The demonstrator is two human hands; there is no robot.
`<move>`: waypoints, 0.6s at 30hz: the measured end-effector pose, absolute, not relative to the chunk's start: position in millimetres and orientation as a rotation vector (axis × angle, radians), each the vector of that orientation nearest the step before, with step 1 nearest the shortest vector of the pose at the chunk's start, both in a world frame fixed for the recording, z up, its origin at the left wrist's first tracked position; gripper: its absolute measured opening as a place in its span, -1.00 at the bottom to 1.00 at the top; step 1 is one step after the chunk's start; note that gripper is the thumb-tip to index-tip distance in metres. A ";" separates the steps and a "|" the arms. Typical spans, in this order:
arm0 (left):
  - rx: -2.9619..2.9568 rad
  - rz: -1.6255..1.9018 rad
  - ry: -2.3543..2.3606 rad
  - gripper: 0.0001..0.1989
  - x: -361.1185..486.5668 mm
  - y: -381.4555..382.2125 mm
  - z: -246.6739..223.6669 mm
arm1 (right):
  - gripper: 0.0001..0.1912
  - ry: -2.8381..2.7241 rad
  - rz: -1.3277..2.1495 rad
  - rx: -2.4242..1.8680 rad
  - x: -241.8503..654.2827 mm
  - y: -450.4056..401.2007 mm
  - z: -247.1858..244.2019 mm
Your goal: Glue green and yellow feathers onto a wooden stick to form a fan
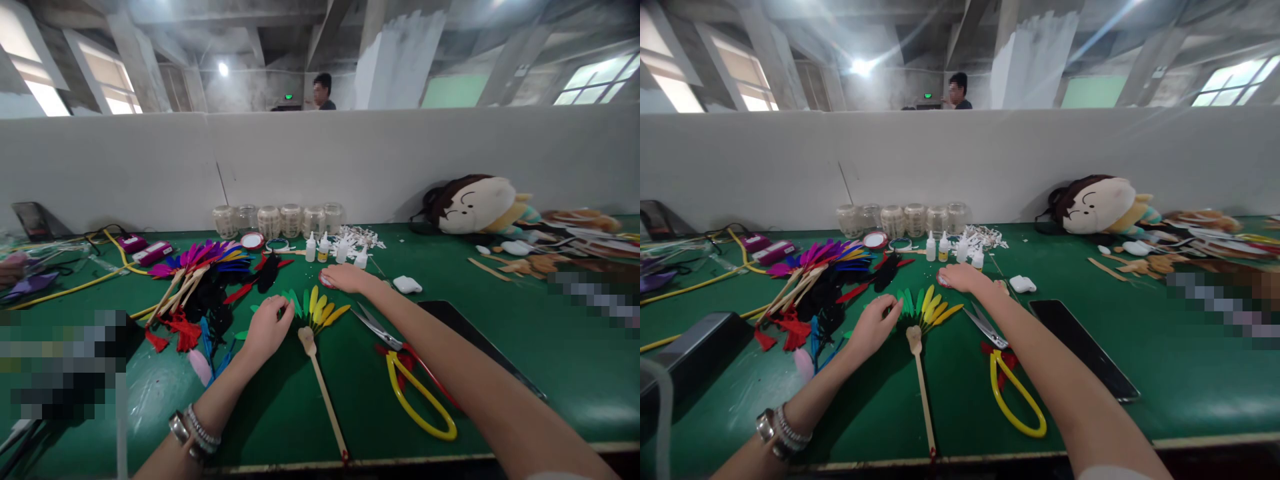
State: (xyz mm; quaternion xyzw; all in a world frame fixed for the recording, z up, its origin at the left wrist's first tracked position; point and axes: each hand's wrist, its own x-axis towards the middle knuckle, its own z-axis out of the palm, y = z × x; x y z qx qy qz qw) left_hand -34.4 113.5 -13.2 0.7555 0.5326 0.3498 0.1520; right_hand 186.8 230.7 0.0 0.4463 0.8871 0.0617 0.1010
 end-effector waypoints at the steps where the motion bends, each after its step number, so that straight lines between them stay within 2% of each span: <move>1: 2.165 1.009 1.528 -0.69 -34.4 113.6 -13.2 | -0.72 2.627 0.169 1.319 187.0 230.6 0.3; 9: 2.166 1.009 1.518 -0.69 -34.4 112.9 -11.7 | -0.69 2.659 0.072 1.385 185.2 230.4 2.9; 18: 2.162 1.003 1.521 -0.69 -35.2 113.2 -11.5 | -0.82 2.698 -0.052 1.503 188.2 230.8 12.9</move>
